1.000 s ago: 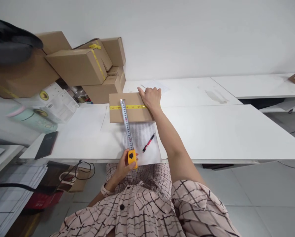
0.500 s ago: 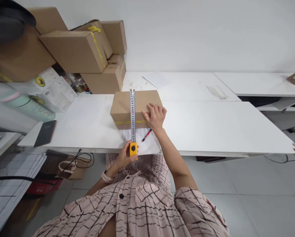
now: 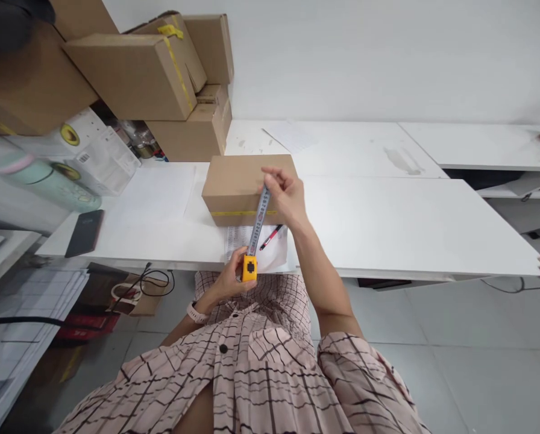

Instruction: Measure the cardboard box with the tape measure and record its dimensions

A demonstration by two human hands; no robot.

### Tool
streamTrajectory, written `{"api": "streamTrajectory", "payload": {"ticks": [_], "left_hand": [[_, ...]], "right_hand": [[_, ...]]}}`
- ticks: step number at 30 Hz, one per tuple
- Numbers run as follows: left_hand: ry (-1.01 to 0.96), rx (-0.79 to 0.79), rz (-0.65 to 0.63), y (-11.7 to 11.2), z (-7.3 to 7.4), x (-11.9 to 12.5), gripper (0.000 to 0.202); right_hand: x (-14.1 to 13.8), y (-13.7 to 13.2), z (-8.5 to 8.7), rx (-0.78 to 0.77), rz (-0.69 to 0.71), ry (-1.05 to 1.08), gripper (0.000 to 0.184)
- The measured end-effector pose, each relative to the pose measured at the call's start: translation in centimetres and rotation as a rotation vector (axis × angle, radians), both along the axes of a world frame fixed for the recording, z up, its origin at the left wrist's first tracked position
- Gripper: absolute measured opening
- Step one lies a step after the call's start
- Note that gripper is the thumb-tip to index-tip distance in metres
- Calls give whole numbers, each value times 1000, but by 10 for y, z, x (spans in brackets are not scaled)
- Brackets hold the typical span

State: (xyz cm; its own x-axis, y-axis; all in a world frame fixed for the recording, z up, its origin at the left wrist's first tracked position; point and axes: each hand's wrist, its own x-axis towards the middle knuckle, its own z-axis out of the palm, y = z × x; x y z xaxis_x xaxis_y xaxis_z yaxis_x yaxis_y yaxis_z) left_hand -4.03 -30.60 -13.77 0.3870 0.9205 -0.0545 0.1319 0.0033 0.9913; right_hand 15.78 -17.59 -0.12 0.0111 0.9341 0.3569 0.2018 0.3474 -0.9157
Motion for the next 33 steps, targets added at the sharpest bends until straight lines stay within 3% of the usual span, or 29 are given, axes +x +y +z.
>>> {"api": "streamTrajectory", "payload": {"ticks": [6, 8, 11, 14, 16, 18, 22, 24, 26, 29, 33], "left_hand": [[-133, -25, 38, 0, 0, 5, 108], [-136, -34, 55, 0, -1, 5, 109], [-156, -74, 72, -1, -2, 6, 111], [-167, -73, 93, 0, 3, 6, 109], [-123, 42, 139, 6, 15, 1, 103], [-48, 254, 207, 19, 36, -7, 100], [125, 735, 362, 66, 93, -24, 105], [190, 900, 444, 95, 119, -27, 101], [257, 987, 480, 125, 137, -24, 93], [414, 998, 463, 163, 142, -15, 76], [626, 884, 393, 191, 128, -5, 57]], "right_hand": [[-18, -42, -78, -258, 140, 15, 58], [-15, -49, -98, -296, 66, -112, 55], [-5, -52, -115, -335, -152, -470, 44], [0, -56, -122, -375, -250, -787, 37], [1, -59, -123, -374, -251, -879, 36], [1, -61, -122, -386, -241, -919, 33], [5, -63, -111, -469, -167, -960, 18], [9, -62, -106, -507, -139, -996, 20], [11, -61, -103, -521, -129, -1035, 25], [11, -58, -103, -517, -131, -1055, 29], [13, -56, -107, -503, -109, -991, 29]]}}
